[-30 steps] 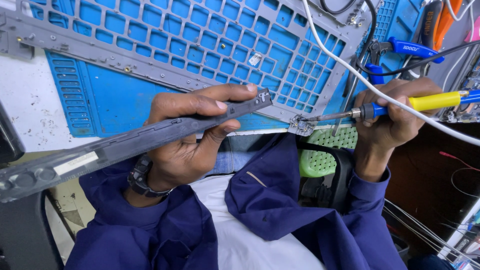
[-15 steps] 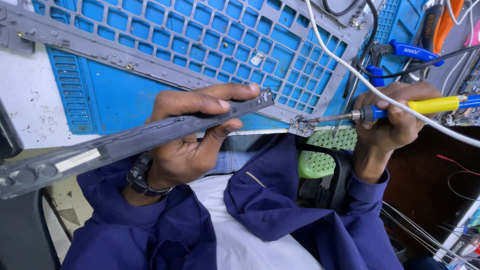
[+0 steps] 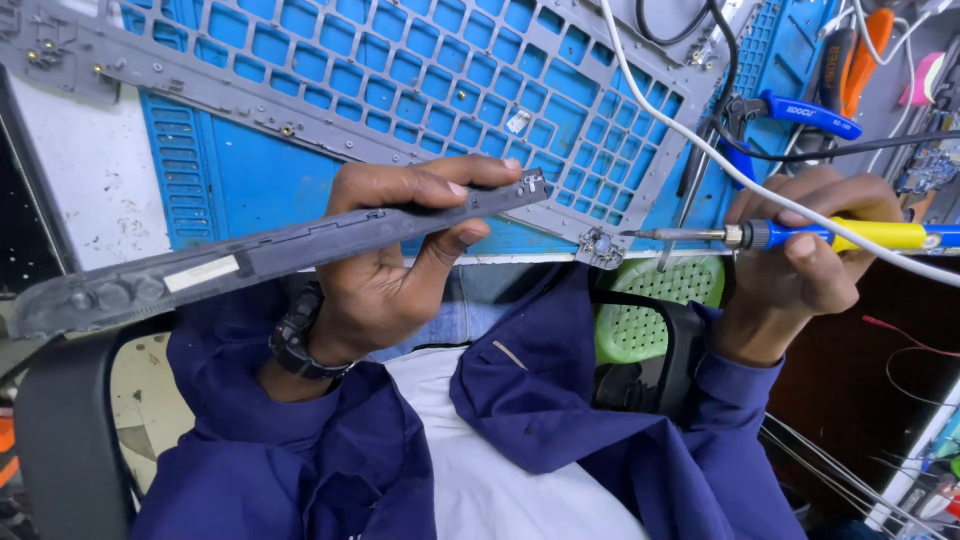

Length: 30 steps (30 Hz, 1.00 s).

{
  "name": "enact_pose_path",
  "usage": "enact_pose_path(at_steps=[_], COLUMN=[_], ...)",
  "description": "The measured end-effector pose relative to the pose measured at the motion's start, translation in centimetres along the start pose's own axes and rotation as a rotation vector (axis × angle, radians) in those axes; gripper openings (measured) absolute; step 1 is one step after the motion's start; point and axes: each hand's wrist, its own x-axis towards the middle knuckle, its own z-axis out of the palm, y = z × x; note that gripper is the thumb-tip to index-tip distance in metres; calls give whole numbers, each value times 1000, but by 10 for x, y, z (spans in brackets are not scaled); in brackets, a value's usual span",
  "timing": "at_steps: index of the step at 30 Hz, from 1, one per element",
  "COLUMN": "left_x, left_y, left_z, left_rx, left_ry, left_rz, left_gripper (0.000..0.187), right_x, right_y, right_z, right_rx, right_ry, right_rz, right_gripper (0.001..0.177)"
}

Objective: The person holds a black plastic component in their left hand and uses a soldering iron in their right hand to apply heat to a small connector on the component. The task is performed on the person's lap while seated.

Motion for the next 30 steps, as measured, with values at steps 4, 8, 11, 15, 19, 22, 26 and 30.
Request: enact_pose_path(at_steps=[4, 8, 11, 15, 19, 22, 26, 30], left_x=[1, 1, 1, 1, 6, 5, 4, 2], left_y=[2, 1, -1, -1, 2, -1, -2, -2], left_z=[2, 8, 11, 13, 18, 20, 18, 17], left_rx=[23, 29, 59, 94, 100, 146, 169, 150], left_ry=[-17, 54, 85, 105, 101, 110, 132, 132], left_rz=[6, -12, -2, -1, -9, 11, 22, 14], left_gripper=[21, 21, 22, 23, 23, 22, 24, 24], right_x=[-14, -30, -28, -7, 18, 35, 58, 65], right_y=[-20, -44, -35, -10, -3, 7, 16, 13], right_z=[2, 11, 2, 0, 22, 29, 40, 51], right_rx=[-40, -71, -23, 57, 178, 172, 223, 260], right_ry=[42, 152, 91, -14, 5, -158, -151, -180], right_rz=[23, 158, 114, 80, 259, 257, 247, 272], right_gripper=[37, 37, 18, 14, 20, 13, 22, 21])
